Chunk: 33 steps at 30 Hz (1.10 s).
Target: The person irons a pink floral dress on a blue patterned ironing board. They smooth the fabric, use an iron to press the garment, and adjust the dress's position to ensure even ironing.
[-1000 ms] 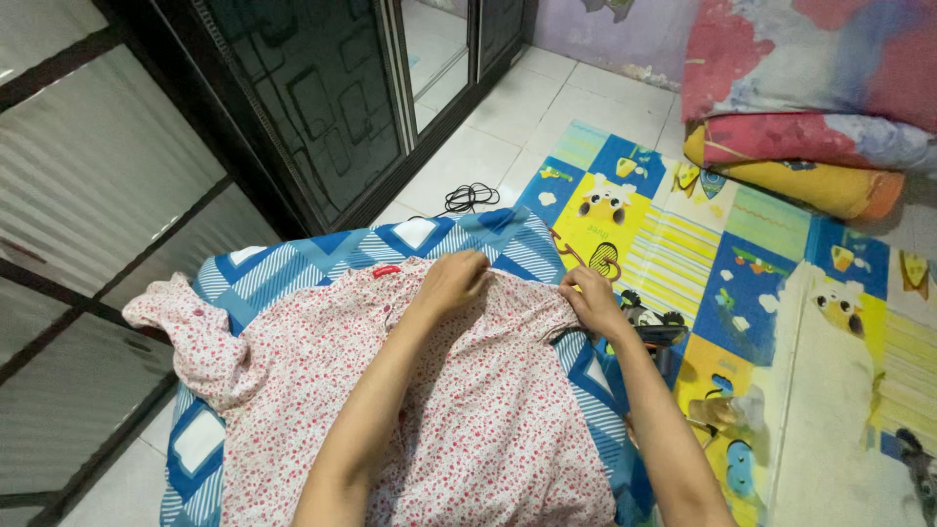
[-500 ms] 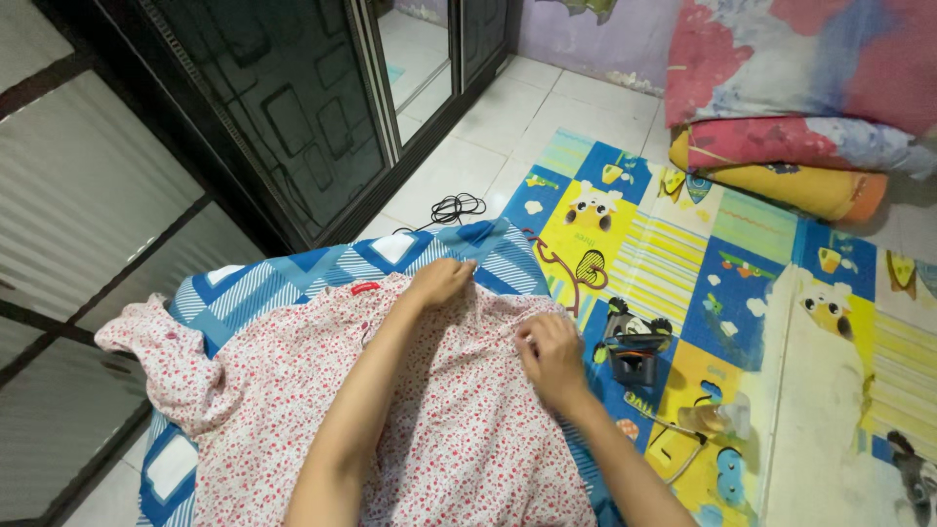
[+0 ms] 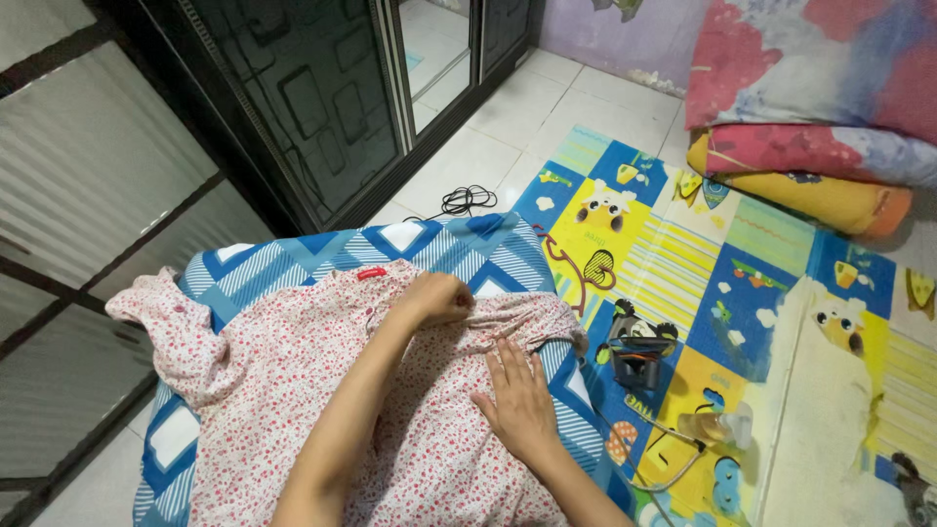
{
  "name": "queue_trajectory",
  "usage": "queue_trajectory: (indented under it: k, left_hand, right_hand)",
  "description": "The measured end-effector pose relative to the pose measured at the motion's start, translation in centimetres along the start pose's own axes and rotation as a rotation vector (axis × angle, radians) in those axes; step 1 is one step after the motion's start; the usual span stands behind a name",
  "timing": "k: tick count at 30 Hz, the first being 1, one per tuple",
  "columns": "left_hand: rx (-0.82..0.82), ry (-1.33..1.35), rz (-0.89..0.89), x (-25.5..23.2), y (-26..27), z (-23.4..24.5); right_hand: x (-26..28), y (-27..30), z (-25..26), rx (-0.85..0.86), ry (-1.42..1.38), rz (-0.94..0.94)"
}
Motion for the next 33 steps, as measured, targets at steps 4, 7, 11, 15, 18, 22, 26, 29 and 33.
queue_trajectory:
  k: [4,7,11,15,18,22,26,29,33]
  left_hand:
    - [-0.352,-0.268,-0.156,-1.7,2.8,-2.7]
    - [-0.441,-0.397,-0.285,-1.3,2.6,-3.8]
    - [-0.459,-0.407,-0.358,-0.6,1.3,-4.6]
    - [-0.537,-0.383,-0.279,0.5,-1.4,-4.0]
    - [-0.488,-0.278,-0.189,1.5,-4.1,-3.6]
    - [-0.31,-0.145,-0.046,1.5,-6.8,-5.6]
    - [-0.271,0.031,-0.002,3.3,-7.2,-5.6]
    - [-0.157,0.183,0.004,3.8,-7.9,-5.3]
    - [-0.001,0.068,0.0,4.6,-10.4,-3.6]
  right_hand:
    - [0.0,0.0,0.1,0.004,0.003,-0.002]
    - [0.1,0.0,0.2,-0.003,0.005,-0.004]
    - [0.2,0.1,0.3,-0.017,0.002,-0.002]
    - [0.2,0.2,0.3,-0.014,-0.009,-0.004]
    - [0.2,0.1,0.1,0.023,-0.001,-0.024]
    - [0.2,0.1,0.2,-0.032,0.007,0.013]
    - [0.4,0.0,0.3,-0.01,0.019,0.017]
    - [0.4,-0.2,0.5,0.041,0.023,0.009]
    - [0.5,-0.3,0.8,0.073,0.028,-0.002]
Point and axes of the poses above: each hand's wrist, its own y-axis away from the middle knuckle, its own z-axis out of the back of the hand, x = y × z, the point moved 1 cm from there along -y, towards the middle knuckle, and after that the axes turned 5 degrees about z, right-handed, at the moved point
